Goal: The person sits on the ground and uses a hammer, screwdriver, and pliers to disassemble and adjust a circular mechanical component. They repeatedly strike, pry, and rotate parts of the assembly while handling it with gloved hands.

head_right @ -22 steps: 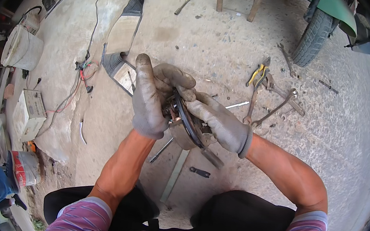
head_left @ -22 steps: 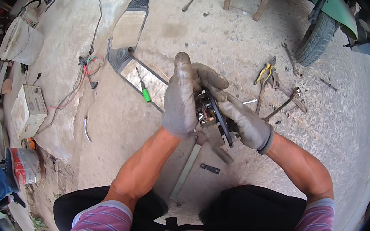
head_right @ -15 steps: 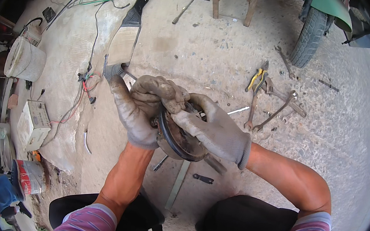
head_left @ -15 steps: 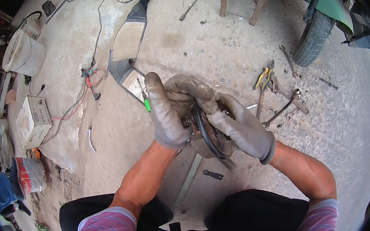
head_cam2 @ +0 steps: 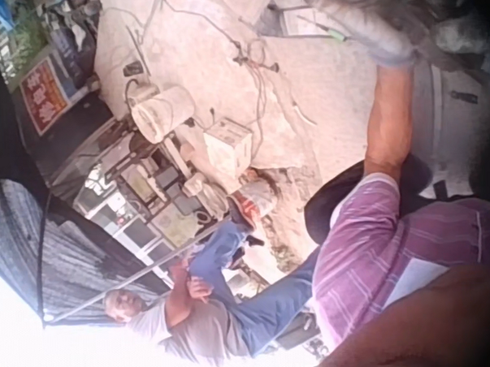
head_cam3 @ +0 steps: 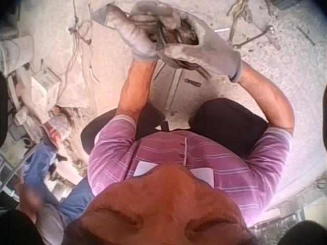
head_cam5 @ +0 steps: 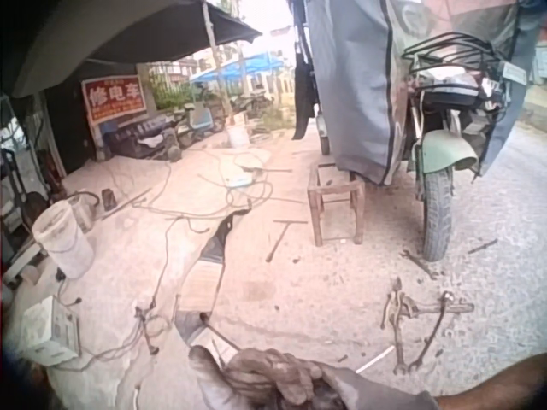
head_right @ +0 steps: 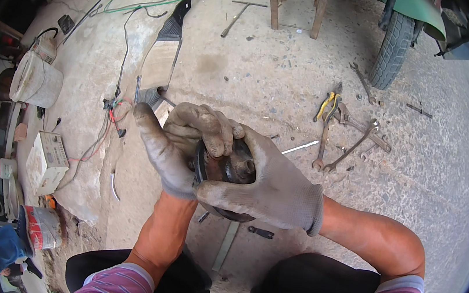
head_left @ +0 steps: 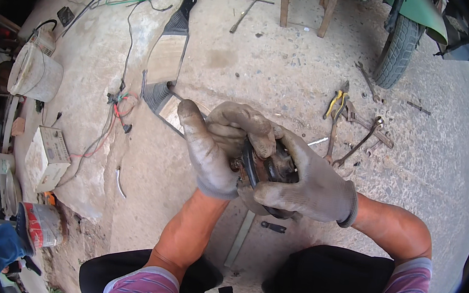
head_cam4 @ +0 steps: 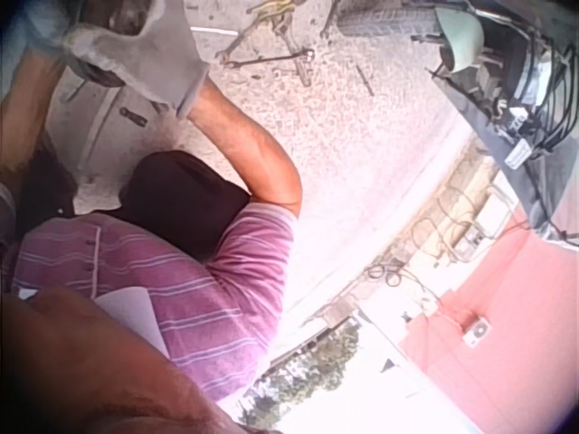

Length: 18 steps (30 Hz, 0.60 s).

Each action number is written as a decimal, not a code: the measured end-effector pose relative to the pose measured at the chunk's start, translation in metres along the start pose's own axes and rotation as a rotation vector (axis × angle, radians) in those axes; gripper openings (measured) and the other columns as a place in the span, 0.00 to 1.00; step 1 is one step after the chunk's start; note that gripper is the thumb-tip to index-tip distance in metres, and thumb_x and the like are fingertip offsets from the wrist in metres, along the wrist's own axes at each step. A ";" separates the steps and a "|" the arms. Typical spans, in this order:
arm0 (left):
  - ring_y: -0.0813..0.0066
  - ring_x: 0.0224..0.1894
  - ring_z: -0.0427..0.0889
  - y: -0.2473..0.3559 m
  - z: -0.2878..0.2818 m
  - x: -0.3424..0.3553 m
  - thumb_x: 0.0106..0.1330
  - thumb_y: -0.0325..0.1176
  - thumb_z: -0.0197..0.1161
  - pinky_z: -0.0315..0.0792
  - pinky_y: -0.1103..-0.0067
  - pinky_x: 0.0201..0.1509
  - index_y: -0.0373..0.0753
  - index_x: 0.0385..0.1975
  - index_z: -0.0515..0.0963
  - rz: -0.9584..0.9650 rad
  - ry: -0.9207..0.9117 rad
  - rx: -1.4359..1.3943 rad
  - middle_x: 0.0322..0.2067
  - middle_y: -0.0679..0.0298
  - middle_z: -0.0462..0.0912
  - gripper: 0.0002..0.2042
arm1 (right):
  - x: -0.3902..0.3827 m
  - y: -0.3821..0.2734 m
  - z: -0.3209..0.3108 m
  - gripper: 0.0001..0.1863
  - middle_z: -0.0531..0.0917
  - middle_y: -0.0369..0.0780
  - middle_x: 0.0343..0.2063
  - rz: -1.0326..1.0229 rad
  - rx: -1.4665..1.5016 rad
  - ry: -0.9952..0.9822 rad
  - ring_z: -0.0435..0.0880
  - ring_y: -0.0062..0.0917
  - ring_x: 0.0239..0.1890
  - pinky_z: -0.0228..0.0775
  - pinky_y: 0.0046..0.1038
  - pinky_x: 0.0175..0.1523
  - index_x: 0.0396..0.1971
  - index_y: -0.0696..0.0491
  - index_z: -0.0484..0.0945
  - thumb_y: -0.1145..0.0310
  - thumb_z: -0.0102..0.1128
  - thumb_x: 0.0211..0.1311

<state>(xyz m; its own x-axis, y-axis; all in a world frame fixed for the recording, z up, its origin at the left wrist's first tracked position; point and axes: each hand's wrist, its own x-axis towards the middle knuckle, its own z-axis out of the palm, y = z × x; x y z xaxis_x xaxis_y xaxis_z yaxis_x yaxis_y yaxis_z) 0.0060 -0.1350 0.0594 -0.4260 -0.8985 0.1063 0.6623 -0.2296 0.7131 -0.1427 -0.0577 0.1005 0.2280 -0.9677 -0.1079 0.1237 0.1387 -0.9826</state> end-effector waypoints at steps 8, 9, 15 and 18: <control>0.71 0.20 0.77 -0.012 -0.001 -0.005 0.71 0.74 0.26 0.75 0.78 0.29 0.34 0.25 0.76 -0.132 0.159 -0.001 0.18 0.57 0.78 0.45 | -0.006 0.012 0.004 0.44 0.75 0.41 0.54 0.123 0.015 0.000 0.72 0.22 0.57 0.66 0.28 0.64 0.66 0.62 0.62 0.59 0.76 0.56; 0.71 0.20 0.77 -0.013 -0.003 -0.005 0.72 0.74 0.26 0.76 0.78 0.29 0.34 0.25 0.76 -0.118 0.140 -0.016 0.18 0.57 0.78 0.45 | -0.005 0.017 0.006 0.44 0.75 0.41 0.54 0.114 0.034 0.010 0.72 0.22 0.57 0.66 0.28 0.65 0.66 0.62 0.61 0.59 0.76 0.55; 0.71 0.22 0.78 -0.013 -0.003 -0.005 0.72 0.73 0.25 0.77 0.77 0.32 0.34 0.26 0.76 -0.034 0.071 0.003 0.19 0.57 0.79 0.45 | -0.001 0.017 0.001 0.51 0.74 0.43 0.55 0.019 0.007 -0.050 0.72 0.25 0.58 0.65 0.29 0.66 0.66 0.65 0.59 0.56 0.79 0.50; 0.71 0.24 0.78 -0.005 0.007 -0.006 0.73 0.72 0.25 0.78 0.77 0.33 0.34 0.26 0.76 0.007 0.095 0.086 0.20 0.58 0.79 0.45 | 0.000 0.024 -0.003 0.56 0.72 0.44 0.58 -0.033 -0.084 -0.087 0.71 0.25 0.60 0.64 0.30 0.66 0.68 0.64 0.56 0.53 0.82 0.46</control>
<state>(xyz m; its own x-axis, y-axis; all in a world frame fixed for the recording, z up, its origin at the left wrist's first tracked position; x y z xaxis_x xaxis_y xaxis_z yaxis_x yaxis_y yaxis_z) 0.0006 -0.1259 0.0599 -0.3584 -0.9323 0.0478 0.6078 -0.1942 0.7700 -0.1431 -0.0551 0.0769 0.3088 -0.9489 -0.0653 0.0524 0.0855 -0.9950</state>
